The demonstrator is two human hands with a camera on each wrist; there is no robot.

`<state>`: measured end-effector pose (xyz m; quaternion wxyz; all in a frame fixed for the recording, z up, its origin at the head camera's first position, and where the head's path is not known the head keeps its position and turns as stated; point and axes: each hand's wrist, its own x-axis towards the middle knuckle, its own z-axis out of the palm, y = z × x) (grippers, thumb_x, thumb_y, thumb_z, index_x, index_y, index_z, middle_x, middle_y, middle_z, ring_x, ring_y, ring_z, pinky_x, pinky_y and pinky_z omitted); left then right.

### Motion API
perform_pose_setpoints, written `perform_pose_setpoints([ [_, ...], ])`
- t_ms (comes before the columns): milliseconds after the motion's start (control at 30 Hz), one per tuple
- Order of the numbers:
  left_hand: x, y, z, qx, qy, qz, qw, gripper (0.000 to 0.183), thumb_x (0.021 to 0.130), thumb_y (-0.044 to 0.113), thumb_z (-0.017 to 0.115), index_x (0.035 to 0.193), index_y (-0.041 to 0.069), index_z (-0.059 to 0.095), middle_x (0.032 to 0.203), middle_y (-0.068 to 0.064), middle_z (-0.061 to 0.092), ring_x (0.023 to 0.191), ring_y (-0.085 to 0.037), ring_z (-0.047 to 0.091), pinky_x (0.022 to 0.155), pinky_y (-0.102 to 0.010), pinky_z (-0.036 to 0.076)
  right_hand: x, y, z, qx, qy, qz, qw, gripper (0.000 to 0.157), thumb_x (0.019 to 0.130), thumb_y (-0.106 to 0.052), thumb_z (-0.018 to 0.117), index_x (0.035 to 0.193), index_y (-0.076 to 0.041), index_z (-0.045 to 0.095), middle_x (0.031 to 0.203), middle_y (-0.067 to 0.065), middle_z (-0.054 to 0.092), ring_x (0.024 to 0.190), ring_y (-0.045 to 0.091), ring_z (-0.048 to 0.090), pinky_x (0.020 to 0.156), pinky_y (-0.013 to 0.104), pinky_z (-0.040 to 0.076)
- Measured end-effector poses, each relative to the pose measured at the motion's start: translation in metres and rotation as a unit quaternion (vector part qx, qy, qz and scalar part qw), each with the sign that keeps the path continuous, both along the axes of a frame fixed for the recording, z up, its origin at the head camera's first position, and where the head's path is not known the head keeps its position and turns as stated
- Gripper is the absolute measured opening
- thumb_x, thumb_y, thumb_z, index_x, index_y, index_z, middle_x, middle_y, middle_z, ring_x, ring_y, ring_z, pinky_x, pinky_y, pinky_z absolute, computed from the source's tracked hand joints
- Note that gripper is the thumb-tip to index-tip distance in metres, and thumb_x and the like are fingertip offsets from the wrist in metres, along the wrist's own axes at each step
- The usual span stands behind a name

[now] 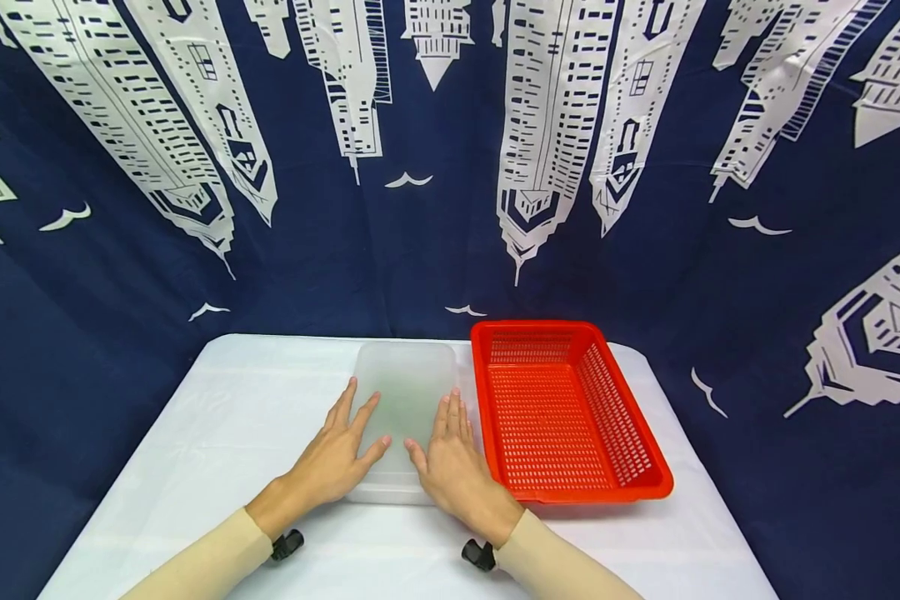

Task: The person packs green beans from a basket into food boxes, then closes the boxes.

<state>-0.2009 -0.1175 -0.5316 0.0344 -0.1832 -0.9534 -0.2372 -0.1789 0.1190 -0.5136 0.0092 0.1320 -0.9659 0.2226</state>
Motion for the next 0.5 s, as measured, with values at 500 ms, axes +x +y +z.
perform_pose_setpoints([
  [500, 0.0003, 0.0033, -0.0087, 0.01, 0.036, 0.007, 0.9993, 0.08, 0.121, 0.053, 0.057, 0.183, 0.008, 0.036, 0.194, -0.033, 0.005, 0.177, -0.059, 0.024, 0.125, -0.074, 0.053, 0.0037, 0.0011, -0.0094, -0.002, 0.0, 0.0, 1.0, 0.098, 0.125, -0.059, 0.04, 0.179, 0.018, 0.012, 0.192, 0.038, -0.001, 0.179, 0.058, 0.015, 0.144, 0.065, 0.027],
])
